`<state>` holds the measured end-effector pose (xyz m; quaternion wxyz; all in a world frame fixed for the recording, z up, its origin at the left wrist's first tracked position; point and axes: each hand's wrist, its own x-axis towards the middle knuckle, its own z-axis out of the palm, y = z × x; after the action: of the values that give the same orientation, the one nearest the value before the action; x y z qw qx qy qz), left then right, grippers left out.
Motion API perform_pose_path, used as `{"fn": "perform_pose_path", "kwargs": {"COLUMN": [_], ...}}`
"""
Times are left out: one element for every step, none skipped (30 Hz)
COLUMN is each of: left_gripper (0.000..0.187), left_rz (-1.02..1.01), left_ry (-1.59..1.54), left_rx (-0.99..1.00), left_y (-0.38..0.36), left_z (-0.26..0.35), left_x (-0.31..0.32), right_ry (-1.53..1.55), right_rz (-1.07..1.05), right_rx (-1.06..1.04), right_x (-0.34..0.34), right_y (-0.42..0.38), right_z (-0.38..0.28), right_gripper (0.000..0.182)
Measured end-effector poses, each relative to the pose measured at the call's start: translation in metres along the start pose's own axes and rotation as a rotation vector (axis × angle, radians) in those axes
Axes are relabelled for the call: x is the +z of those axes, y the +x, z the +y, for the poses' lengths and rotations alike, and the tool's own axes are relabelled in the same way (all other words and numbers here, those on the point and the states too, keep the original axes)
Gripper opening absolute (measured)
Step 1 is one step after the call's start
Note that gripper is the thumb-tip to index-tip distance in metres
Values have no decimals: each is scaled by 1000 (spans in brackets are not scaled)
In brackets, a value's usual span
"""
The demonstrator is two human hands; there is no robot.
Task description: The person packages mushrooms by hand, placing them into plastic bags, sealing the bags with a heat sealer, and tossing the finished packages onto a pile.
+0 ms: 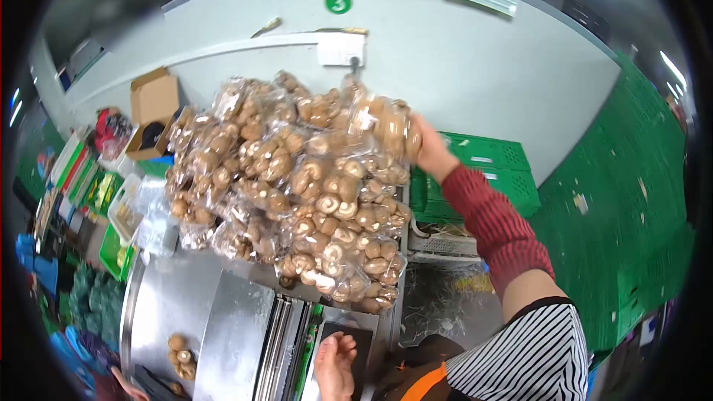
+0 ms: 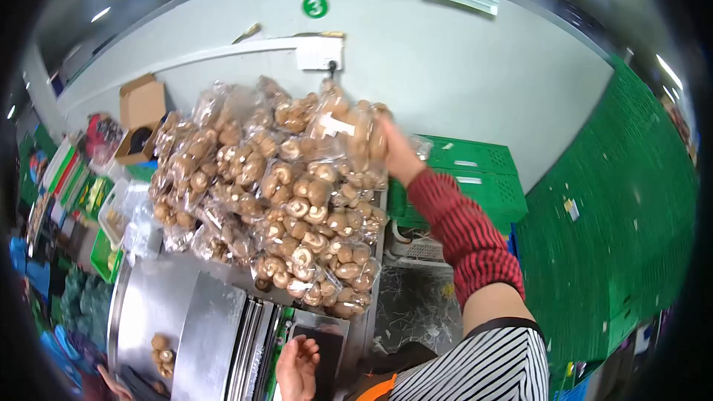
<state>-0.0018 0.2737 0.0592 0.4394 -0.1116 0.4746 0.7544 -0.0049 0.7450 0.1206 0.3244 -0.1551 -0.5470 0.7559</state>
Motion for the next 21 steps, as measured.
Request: {"fn": "perform_pose_path", "kwargs": {"left_gripper": [28, 27, 34, 31, 28, 26, 25, 24, 24, 28, 28, 31, 34, 41, 49, 61, 72, 88, 103, 111, 118], "left_rz": [56, 83, 71, 51, 57, 45, 33, 49, 52, 93, 147, 357, 560, 807, 1046, 1303, 1556, 1603, 1650, 1670, 1689], "left_ry": [14, 6, 80, 92, 93, 94, 95, 92, 108, 4, -34, 88, 216, 309, 411, 551, 702, 791, 878, 920, 963], "left_rx": [26, 64, 126, 129, 138, 146, 156, 221, 277, 313, 337, 513, 674, 747, 808, 852, 886, 851, 822, 783, 745], "left_y": [0, -1, 12, 10, 4, -1, -6, -12, -21, -33, -43, -49, -56, -66, -73, -77, -80, -86, -89, -90, -89], "left_z": [0, 1, -14, -14, -7, -5, -3, -5, -5, -5, -8, -12, -18, -16, -7, 3, 14, 25, 35, 40, 43], "left_x": [-5, -6, -25, -25, -21, -23, -29, -37, -45, -55, -72, -97, -119, -142, -165, -185, -203, -221, -239, -258, -277], "right_ry": [-366, -139, 70, -752, -717, -797, -1152, -1510, -1713, -1873, -2210, -1816, -1368, -1267, -1170, -1101, -1120, -1324, -1060, -884, -658], "right_rz": [13, 70, 114, 156, -5, 80, 75, 101, -118, -243, -129, 181, 458, 312, 181, -52, -449, -902, -938, -1119, -1303], "right_rx": [-186, 28, 263, 50, -62, 126, 50, -28, -323, -312, -266, -577, -811, -766, -712, -598, -749, -940, -310, -161, -31], "right_x": [6, -22, -47, -29, -101, -64, -101, -131, -174, -116, -74, -38, -5, 57, 130, 180, 264, 323, 381, 428, 473], "right_y": [22, 76, 123, 109, 179, 171, 211, 245, 277, 234, 223, 214, 205, 175, 138, 118, 43, 4, -57, -99, -144], "right_z": [-11, 2, 24, 27, 94, 82, 115, 145, 157, 110, 90, 87, 83, 81, 89, 118, 127, 153, 177, 217, 233], "right_gripper": [45, 50, 55, 61, 63, 56, 47, 39, 35, 34, 31, 31, 32, 31, 31, 30, 30, 33, 35, 42, 47]}}
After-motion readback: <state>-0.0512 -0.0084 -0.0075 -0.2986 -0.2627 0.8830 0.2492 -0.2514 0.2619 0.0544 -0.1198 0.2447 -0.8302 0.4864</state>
